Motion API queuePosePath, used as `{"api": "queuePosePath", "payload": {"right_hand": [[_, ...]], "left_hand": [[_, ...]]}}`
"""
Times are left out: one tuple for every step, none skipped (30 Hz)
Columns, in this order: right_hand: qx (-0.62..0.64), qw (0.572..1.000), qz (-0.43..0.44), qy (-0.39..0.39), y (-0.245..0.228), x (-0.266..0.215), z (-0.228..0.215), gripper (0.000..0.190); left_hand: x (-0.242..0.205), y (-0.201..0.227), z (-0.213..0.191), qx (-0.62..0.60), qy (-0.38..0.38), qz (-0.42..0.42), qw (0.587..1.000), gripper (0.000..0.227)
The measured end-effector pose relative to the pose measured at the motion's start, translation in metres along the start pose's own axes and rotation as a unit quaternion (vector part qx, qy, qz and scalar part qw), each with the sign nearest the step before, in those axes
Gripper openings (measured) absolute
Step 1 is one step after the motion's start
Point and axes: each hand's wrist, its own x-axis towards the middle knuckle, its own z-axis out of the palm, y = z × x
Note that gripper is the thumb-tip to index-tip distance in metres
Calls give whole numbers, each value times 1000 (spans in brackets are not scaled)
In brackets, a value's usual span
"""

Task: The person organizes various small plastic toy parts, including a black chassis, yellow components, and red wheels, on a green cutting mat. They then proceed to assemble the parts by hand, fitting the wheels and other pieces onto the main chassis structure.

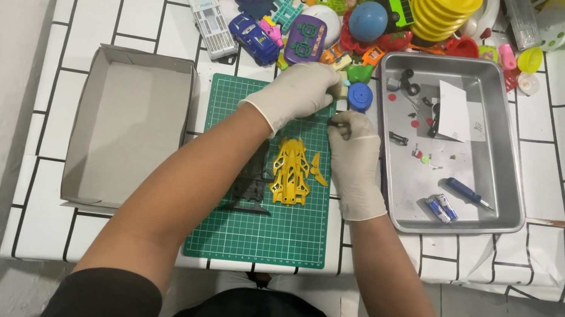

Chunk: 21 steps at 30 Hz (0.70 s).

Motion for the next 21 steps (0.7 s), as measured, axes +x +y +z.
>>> {"api": "queuePosePath", "payload": {"right_hand": [[0, 1000, 0, 0, 2, 2, 3, 22], [14, 1000, 2, 8, 5, 3, 7, 23], [28, 999, 5, 16, 8, 5, 10, 24], [29, 999, 4, 16, 7, 6, 10, 24], [14, 1000, -2, 20, 5, 7, 11, 24], [-1, 1000, -6, 23, 5, 6, 11, 24], [-1, 1000, -6, 22, 7, 7, 12, 24], [-5, 1000, -16, 26, 9, 8, 13, 25], [-8, 999, -26, 31, 11, 9, 15, 26], [-8, 999, -26, 30, 8, 8, 14, 26], [-15, 999, -28, 29, 4, 7, 14, 27], [-21, 999, -30, 28, 1, 6, 13, 28], [-22, 999, -31, 28, 2, 7, 13, 28], [-17, 999, -31, 28, 2, 7, 13, 28], [-12, 999, -32, 27, 2, 8, 14, 27], [-13, 999, -31, 27, 2, 8, 14, 27], [-14, 999, -33, 29, 3, 9, 15, 27], [-15, 999, -36, 30, 2, 10, 15, 28], [-15, 999, -36, 30, 4, 11, 16, 28], [-17, 999, -37, 30, 5, 12, 17, 27], [-19, 999, -38, 30, 7, 13, 17, 27]], "left_hand": [[1, -1, 0, 0, 0, 0, 1000, 27], [2, -2, 1, -3, -3, -7, 1000, 27], [3, -4, 1, -6, -7, -13, 1000, 28], [4, -5, 3, -5, -6, -14, 1000, 28], [5, -5, 4, -12, -4, -21, 1000, 27], [5, -6, 6, -19, -3, -30, 999, 27], [3, -4, 4, -19, -3, -31, 999, 27], [2, -1, 1, -30, -3, -33, 999, 28], [1, 2, -1, -40, -3, -35, 999, 30], [0, 2, -1, -41, -3, -35, 999, 30], [0, 2, -1, -42, -5, -41, 998, 29], [0, 3, -2, -43, -7, -45, 998, 28], [-1, 3, -2, -44, -6, -45, 998, 28], [-2, 3, -3, -46, -6, -43, 998, 28], [-3, 2, -3, -49, -6, -41, 998, 27], [-2, 2, -2, -49, -6, -42, 998, 27], [-1, 1, -1, -47, -7, -42, 998, 27], [0, 1, -1, -46, -8, -43, 998, 26], [-1, 2, -3, -46, -8, -43, 998, 26], [-3, 4, -4, -55, -4, -43, 998, 23], [-4, 5, -6, -63, 0, -43, 997, 21]]}}
